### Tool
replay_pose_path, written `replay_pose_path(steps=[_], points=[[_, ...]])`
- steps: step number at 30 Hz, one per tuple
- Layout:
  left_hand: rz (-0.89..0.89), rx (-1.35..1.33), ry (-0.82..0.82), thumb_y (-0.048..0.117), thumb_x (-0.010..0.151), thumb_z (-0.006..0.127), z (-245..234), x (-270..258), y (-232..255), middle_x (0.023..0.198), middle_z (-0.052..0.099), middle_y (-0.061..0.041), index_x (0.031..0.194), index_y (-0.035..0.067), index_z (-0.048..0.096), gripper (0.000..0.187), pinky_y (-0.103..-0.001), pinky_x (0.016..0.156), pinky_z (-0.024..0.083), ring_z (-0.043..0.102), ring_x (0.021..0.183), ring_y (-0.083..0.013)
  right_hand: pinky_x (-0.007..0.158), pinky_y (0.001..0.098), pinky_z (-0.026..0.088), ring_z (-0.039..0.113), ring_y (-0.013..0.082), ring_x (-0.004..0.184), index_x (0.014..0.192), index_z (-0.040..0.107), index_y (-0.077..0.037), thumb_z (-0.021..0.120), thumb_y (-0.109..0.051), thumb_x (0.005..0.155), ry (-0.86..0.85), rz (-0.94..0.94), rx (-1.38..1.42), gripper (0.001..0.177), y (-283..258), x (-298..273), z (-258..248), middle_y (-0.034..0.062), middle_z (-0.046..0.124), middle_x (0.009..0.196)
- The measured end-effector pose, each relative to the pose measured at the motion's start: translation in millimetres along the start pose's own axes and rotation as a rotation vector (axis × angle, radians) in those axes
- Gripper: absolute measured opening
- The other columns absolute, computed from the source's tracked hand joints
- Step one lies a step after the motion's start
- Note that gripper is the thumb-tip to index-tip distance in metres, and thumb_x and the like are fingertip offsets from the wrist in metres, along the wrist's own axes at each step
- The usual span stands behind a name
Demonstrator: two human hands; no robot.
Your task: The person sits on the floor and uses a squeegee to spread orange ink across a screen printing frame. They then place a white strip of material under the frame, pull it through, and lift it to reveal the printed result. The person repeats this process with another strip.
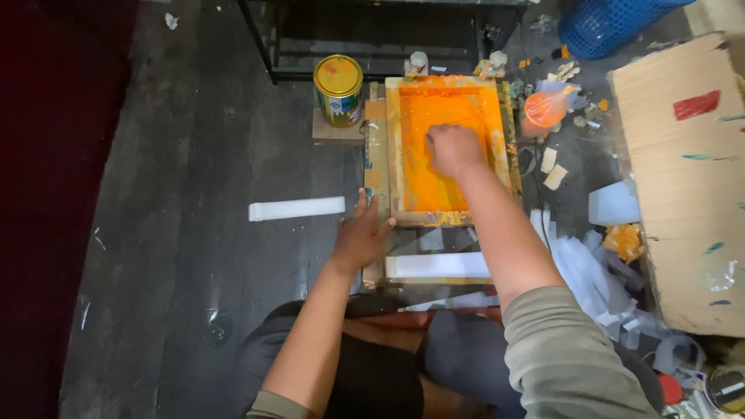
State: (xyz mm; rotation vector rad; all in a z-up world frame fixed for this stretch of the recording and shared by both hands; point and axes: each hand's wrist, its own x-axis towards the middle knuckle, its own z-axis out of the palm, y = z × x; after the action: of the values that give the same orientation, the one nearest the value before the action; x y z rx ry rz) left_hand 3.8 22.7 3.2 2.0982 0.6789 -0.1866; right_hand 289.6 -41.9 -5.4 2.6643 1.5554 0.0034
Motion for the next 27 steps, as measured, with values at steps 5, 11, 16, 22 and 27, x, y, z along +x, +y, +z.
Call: replay_pose_path(steps=[5,11,16,22,27], points=[[-0.001,0.012,0.011,0.063,0.104,0.038,7.7,-0.1,-14.8,0.174,0.006,-0.013,0.165,0.012,0.023,0.081,-0.066,0.122,0.016,0.024,0.155,-0.0378,0.09,0.0531,0.054,0.062,0.0319,0.118,0.122,0.056,-0.014,0.08,-0.021,0.075,-0.12,-0.035,-0.131,0.053,-3.2,-27.9,34.7,0.0099,0.064,0.122],[0.037,-0.01,0.015,0.065,0.103,0.042,15.6,-10.5,-26.6,0.173,0.008,-0.016,0.164,0.008,0.025,0.085,-0.07,0.121,0.012,0.025,0.155,-0.0379,0.085,0.0538,0.055,0.064,0.035,0.109,0.118,0.059,-0.01,0.076,-0.016,0.075,-0.311,-0.032,-0.007,0.046,-20.3,-78.9,-3.5,0.0103,0.062,0.11],[0.057,-0.039,0.012,0.069,0.101,0.046,23.1,-17.6,-34.5,0.173,0.006,-0.016,0.165,0.01,0.024,0.09,-0.073,0.12,0.007,0.022,0.156,-0.0385,0.085,0.0509,0.057,0.069,0.0339,0.099,0.102,0.074,-0.011,0.069,-0.012,0.078,-0.389,-0.004,0.092,0.025,-30.4,-110.4,-47.2,0.0079,0.07,0.096],[0.036,-0.014,-0.005,0.067,0.103,0.043,17.5,-25.1,-26.3,0.172,0.01,-0.018,0.164,0.007,0.026,0.087,-0.073,0.12,0.007,0.02,0.157,-0.0354,0.092,0.051,0.056,0.071,0.0384,0.103,0.109,0.076,-0.008,0.062,-0.008,0.083,-0.337,0.0,0.097,0.03,-29.7,-124.9,-77.8,0.0146,0.073,0.101],[0.035,-0.01,0.006,0.061,0.105,0.04,13.3,-21.3,-19.7,0.172,0.013,-0.021,0.162,0.004,0.029,0.081,-0.073,0.12,0.009,0.022,0.157,-0.0362,0.09,0.0492,0.056,0.072,0.0351,0.096,0.102,0.078,-0.012,0.061,-0.011,0.083,-0.265,0.067,0.081,0.025,-3.0,-97.4,-59.4,0.0104,0.073,0.092]])
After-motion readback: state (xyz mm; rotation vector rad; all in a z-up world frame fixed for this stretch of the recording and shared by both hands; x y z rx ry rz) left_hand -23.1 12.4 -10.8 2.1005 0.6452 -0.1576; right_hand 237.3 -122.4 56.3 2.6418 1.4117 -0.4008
